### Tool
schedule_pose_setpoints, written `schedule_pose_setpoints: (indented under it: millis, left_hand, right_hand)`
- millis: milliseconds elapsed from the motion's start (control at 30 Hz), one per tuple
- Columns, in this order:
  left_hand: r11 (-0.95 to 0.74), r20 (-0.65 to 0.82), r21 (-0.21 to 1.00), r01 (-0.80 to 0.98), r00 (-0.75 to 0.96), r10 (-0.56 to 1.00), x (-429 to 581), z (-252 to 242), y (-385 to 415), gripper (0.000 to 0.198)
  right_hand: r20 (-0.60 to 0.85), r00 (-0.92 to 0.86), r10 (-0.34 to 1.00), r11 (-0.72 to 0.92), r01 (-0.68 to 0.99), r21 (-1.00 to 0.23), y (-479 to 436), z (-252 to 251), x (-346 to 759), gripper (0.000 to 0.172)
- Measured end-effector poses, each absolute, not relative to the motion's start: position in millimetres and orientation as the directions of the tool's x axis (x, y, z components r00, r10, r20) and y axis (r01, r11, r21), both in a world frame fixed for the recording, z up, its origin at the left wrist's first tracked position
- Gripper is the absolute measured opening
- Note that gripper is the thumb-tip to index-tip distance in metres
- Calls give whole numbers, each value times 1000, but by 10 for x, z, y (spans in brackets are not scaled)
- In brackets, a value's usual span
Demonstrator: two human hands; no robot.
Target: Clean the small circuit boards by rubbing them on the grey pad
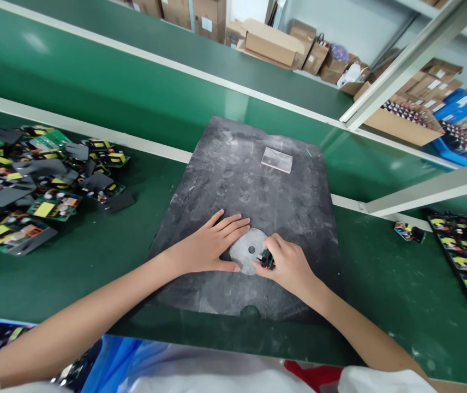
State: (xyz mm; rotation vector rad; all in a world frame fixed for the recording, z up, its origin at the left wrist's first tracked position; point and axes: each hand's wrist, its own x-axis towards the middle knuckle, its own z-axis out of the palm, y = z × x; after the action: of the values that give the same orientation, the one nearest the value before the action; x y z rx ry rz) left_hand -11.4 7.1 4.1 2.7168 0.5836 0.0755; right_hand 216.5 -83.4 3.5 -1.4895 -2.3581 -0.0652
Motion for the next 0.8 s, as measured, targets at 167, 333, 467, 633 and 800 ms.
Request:
schedule_pose_setpoints:
  millis: [167, 333, 467, 633, 800]
  left_hand:
    - [-846, -39, 362, 392, 913, 407, -115, 54, 69, 85]
    - [-839, -55, 369, 399, 911, 409, -111, 58, 68, 85]
    - [-841, -41, 369, 396, 911, 411, -114, 44, 64, 85]
    - [-844, -39, 360, 398, 910, 412, -118, 27, 59, 86]
    - [-846, -45, 352, 401, 910, 413, -116, 38, 56, 86]
  right_hand:
    - [325, -385, 864, 450, 879, -155, -832, 31, 2165, 28]
    - [318, -394, 862, 460, 872, -168, -832, 29, 2173, 26]
    - [344, -400, 850, 478, 859, -182, -818, 13, 2180, 24]
    - [382, -412, 827, 511, 834, -207, -788, -5, 2187, 22]
    - [387, -410, 826, 514, 830, -218, -780, -12, 2198, 23]
